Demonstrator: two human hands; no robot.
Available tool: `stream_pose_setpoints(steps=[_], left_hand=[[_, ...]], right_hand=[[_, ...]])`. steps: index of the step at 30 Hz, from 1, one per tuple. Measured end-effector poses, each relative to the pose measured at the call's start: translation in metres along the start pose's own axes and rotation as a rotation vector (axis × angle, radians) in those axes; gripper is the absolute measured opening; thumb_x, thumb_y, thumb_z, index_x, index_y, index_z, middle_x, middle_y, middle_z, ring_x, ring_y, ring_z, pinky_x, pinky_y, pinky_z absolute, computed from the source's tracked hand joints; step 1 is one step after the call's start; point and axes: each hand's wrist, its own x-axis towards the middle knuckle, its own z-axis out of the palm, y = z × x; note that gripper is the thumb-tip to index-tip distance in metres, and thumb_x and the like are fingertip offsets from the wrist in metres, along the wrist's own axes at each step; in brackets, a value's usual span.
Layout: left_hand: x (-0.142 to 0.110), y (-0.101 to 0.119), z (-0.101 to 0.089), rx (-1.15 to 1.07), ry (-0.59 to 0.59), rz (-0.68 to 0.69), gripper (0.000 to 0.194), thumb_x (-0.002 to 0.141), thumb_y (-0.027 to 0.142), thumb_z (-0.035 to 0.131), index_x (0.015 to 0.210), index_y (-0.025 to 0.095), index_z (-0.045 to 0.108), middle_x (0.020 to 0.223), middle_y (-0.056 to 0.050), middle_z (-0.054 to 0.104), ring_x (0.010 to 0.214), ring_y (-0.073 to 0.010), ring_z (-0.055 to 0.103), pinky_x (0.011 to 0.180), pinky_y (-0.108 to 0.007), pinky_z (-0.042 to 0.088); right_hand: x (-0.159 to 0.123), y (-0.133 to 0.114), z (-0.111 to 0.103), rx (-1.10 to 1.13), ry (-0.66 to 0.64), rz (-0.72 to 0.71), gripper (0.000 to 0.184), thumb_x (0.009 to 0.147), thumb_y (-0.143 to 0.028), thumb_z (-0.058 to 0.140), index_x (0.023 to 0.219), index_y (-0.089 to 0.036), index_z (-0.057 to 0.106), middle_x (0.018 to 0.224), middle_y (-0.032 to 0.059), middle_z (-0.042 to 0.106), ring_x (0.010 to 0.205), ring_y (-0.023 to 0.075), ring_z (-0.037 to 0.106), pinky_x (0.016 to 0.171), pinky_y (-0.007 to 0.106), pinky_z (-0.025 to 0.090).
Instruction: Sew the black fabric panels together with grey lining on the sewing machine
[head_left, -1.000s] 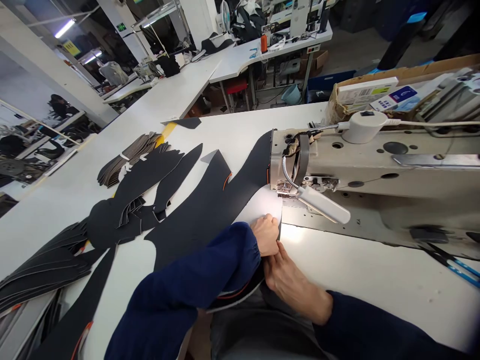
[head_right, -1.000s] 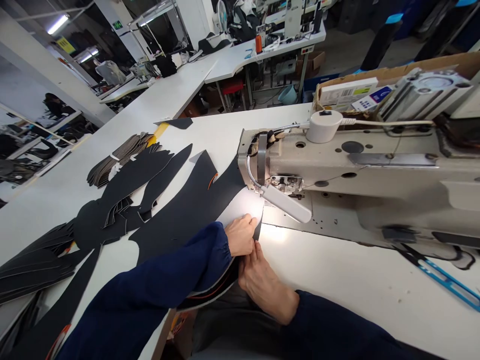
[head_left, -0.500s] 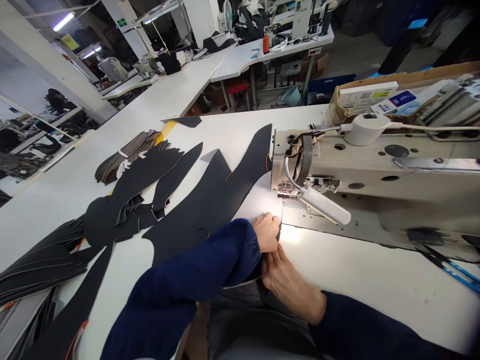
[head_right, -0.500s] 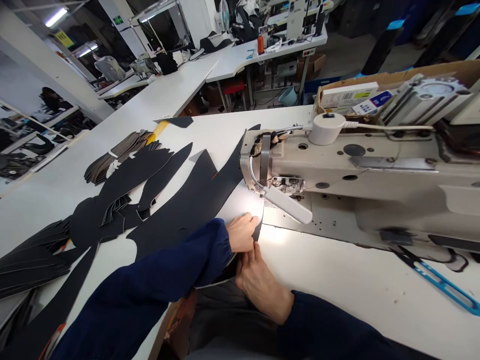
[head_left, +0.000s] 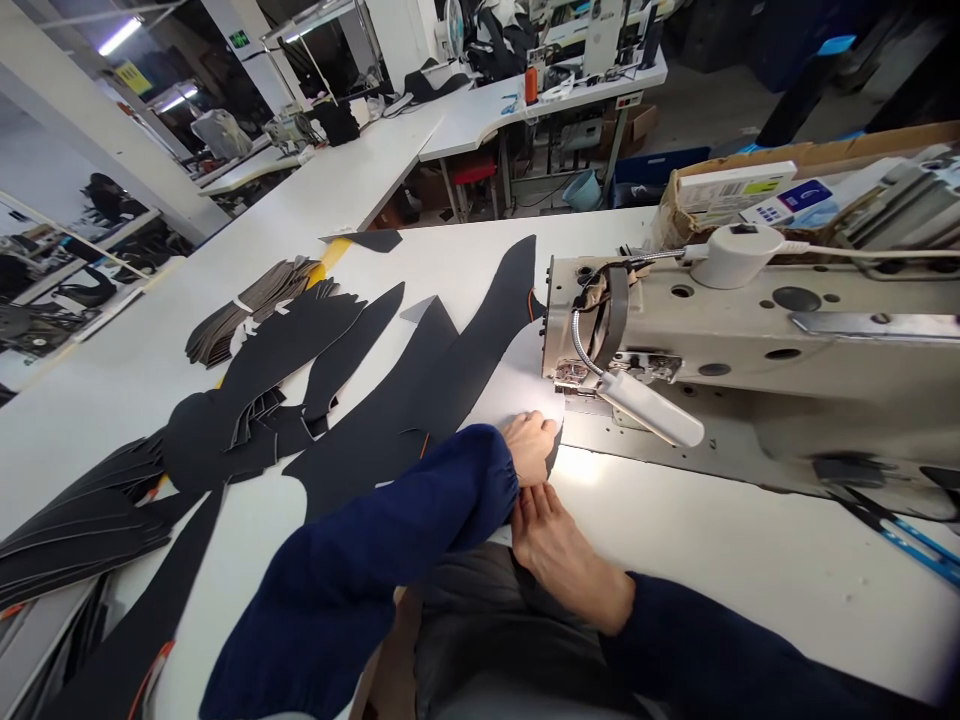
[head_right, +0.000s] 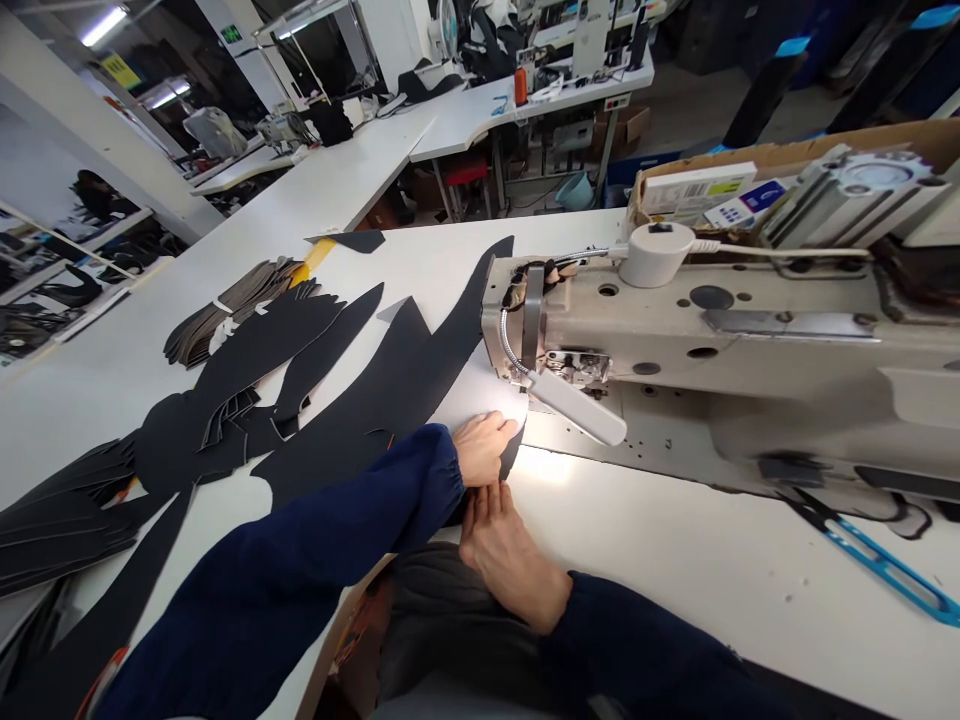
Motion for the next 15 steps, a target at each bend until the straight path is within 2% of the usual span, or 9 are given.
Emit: stream_pose_setpoints(steps=[4, 6, 10, 15], left_hand=[[-0.012, 0.001, -0.001, 0.019, -0.093, 0.016, 0.032, 0.079, 0.016, 0.051, 0.111, 0.012, 0.053, 0.108, -0.014, 0.056, 0.098, -0.0258, 0.058, 0.083, -0.034, 0.049], [-0.011, 0.001, 0.000, 0.042, -0.077, 0.026, 0.030, 0.080, 0.016, 0.050, 0.110, 0.011, 0.054, 0.107, -0.015, 0.056, 0.099, -0.0259, 0.058, 0.086, -0.034, 0.048], [0.003, -0.002, 0.000, 0.078, -0.030, 0.049, 0.029, 0.079, 0.010, 0.047, 0.106, 0.009, 0.056, 0.106, -0.017, 0.056, 0.098, -0.0267, 0.058, 0.085, -0.035, 0.048], [0.014, -0.004, -0.003, 0.052, -0.004, 0.043, 0.033, 0.077, 0.007, 0.046, 0.108, 0.009, 0.055, 0.107, -0.016, 0.056, 0.093, -0.0253, 0.059, 0.080, -0.034, 0.049]], right_hand=[[0.007, 0.013, 0.005, -0.031, -0.012, 0.005, 0.034, 0.068, -0.006, 0.058, 0.099, 0.001, 0.068, 0.100, 0.0288, 0.067, 0.097, 0.0377, 0.063, 0.092, 0.054, 0.042], [0.014, 0.018, -0.002, -0.013, -0.062, 0.007, 0.030, 0.068, -0.004, 0.057, 0.095, -0.002, 0.069, 0.095, 0.0254, 0.069, 0.092, 0.0356, 0.064, 0.088, 0.052, 0.044], [0.030, 0.016, -0.025, 0.110, -0.196, -0.003, 0.023, 0.070, -0.002, 0.055, 0.086, -0.009, 0.070, 0.082, 0.0184, 0.069, 0.077, 0.0297, 0.063, 0.069, 0.043, 0.047], [0.042, 0.008, -0.029, 0.180, -0.313, -0.017, 0.023, 0.073, -0.003, 0.055, 0.087, -0.013, 0.070, 0.081, 0.0160, 0.069, 0.075, 0.0289, 0.063, 0.067, 0.045, 0.047]])
